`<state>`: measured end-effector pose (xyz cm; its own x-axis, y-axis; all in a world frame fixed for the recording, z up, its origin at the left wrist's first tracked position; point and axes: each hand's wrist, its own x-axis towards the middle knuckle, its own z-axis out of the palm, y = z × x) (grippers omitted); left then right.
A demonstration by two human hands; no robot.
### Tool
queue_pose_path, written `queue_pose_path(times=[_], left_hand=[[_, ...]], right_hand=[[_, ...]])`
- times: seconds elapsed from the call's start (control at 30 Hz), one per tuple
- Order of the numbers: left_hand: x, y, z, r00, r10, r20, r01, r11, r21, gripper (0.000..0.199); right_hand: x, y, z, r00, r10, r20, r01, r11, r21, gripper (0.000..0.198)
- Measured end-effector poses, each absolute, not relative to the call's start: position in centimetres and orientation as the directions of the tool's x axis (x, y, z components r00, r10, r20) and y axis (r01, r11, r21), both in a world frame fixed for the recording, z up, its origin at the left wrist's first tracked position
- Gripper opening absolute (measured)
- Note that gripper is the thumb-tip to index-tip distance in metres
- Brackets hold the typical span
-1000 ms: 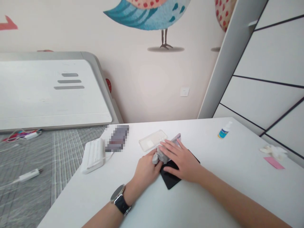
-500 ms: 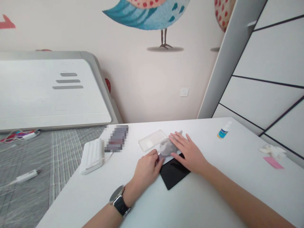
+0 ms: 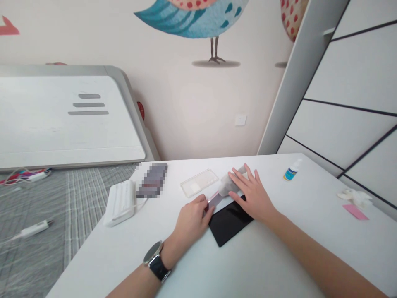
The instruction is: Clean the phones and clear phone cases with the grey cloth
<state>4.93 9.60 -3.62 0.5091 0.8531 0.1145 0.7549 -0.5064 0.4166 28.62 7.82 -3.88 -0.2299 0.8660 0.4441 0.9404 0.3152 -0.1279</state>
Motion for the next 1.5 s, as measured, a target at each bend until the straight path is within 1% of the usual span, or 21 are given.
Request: queue_pose_path(times=[0.03,0.17,0.2,0.27,0.37,0.43,0.47,0.57,0.63,0.7,0.83,0.9,1.0,1.07,1.13,1.2,1.27,1.3,1.37,1.43,1.5], left_hand=[[4.9,9.6,-3.6,0.507,0.854,0.115,0.756,-0.505,0.416,0.03],[4.8,9.5,-3.7,0.506,0.853,0.131,0.744,-0.508,0.434,0.014],[4.7,9.5,-3.7,0.511,0.849,0.136,0.736,-0.513,0.442,0.013],[4.7,9.5,-3.7,0.516,0.845,0.139,0.728,-0.518,0.449,0.013],[4.8,9.5,-3.7,0.506,0.854,0.122,0.745,-0.504,0.437,0.025],[4.9,9.5,-3.7,0.502,0.857,0.113,0.75,-0.497,0.436,0.029],[4.9,9.5,-3.8,0.501,0.858,0.111,0.751,-0.495,0.438,0.028],[4.8,9.5,-3.9,0.503,0.856,0.118,0.739,-0.497,0.455,0.015],[4.7,9.6,-3.9,0.51,0.851,0.13,0.725,-0.506,0.467,0.012],[4.7,9.6,-3.9,0.513,0.848,0.133,0.717,-0.508,0.477,0.013],[4.8,9.7,-4.0,0.501,0.859,0.103,0.742,-0.488,0.46,0.029],[4.8,9.7,-4.1,0.485,0.87,0.091,0.755,-0.468,0.459,0.029],[4.7,9.7,-4.1,0.476,0.873,0.103,0.733,-0.459,0.502,0.016],[4.6,9.7,-4.1,0.483,0.867,0.123,0.712,-0.471,0.521,0.016],[4.6,9.7,-4.1,0.486,0.865,0.121,0.721,-0.476,0.504,0.017],[4.7,9.8,-4.1,0.487,0.867,0.107,0.745,-0.476,0.467,0.026],[4.8,9.8,-4.1,0.494,0.864,0.097,0.756,-0.482,0.442,0.033],[4.8,9.8,-4.1,0.493,0.865,0.096,0.758,-0.481,0.44,0.033],[4.8,9.8,-4.2,0.48,0.871,0.104,0.753,-0.47,0.461,0.028],[4.7,9.8,-4.3,0.481,0.869,0.116,0.722,-0.468,0.509,0.017],[4.5,9.9,-4.4,0.495,0.858,0.135,0.681,-0.479,0.554,0.018]], right_hand=[[28.5,7.7,-3.9,-0.249,0.86,0.445,0.935,0.334,-0.122,0.065],[26.1,6.3,-3.7,-0.519,0.769,0.374,0.81,0.582,-0.073,0.072],[25.8,6.2,-3.6,-0.552,0.753,0.359,0.789,0.611,-0.069,0.072],[26.0,6.5,-3.6,-0.51,0.778,0.367,0.817,0.571,-0.077,0.068],[27.8,7.4,-3.7,-0.285,0.861,0.422,0.924,0.364,-0.119,0.061],[28.3,7.6,-3.9,-0.217,0.875,0.432,0.943,0.302,-0.138,0.063],[28.1,7.4,-3.9,-0.242,0.871,0.427,0.935,0.327,-0.138,0.064],[26.2,6.3,-3.7,-0.457,0.806,0.376,0.838,0.532,-0.123,0.073],[25.3,5.9,-3.7,-0.548,0.766,0.337,0.782,0.612,-0.12,0.075],[25.7,6.3,-3.8,-0.501,0.799,0.332,0.816,0.564,-0.126,0.072],[27.8,7.6,-4.2,-0.238,0.896,0.375,0.937,0.313,-0.154,0.066],[27.7,7.5,-4.3,-0.253,0.892,0.373,0.931,0.33,-0.157,0.07],[26.0,6.4,-4.1,-0.457,0.829,0.321,0.839,0.522,-0.152,0.08],[25.3,6.0,-3.9,-0.526,0.795,0.302,0.797,0.584,-0.152,0.079],[25.8,6.4,-3.9,-0.464,0.823,0.326,0.834,0.53,-0.151,0.072],[27.1,7.3,-4.1,-0.327,0.872,0.364,0.902,0.403,-0.156,0.065],[28.1,7.9,-4.5,-0.223,0.894,0.388,0.939,0.304,-0.162,0.063],[28.1,7.9,-4.6,-0.215,0.894,0.393,0.941,0.297,-0.161,0.064],[27.2,7.3,-4.5,-0.304,0.872,0.383,0.912,0.383,-0.147,0.07],[25.8,6.4,-4.2,-0.467,0.814,0.345,0.835,0.534,-0.131,0.078],[24.8,5.8,-3.8,-0.579,0.757,0.303,0.763,0.634,-0.125,0.079]])
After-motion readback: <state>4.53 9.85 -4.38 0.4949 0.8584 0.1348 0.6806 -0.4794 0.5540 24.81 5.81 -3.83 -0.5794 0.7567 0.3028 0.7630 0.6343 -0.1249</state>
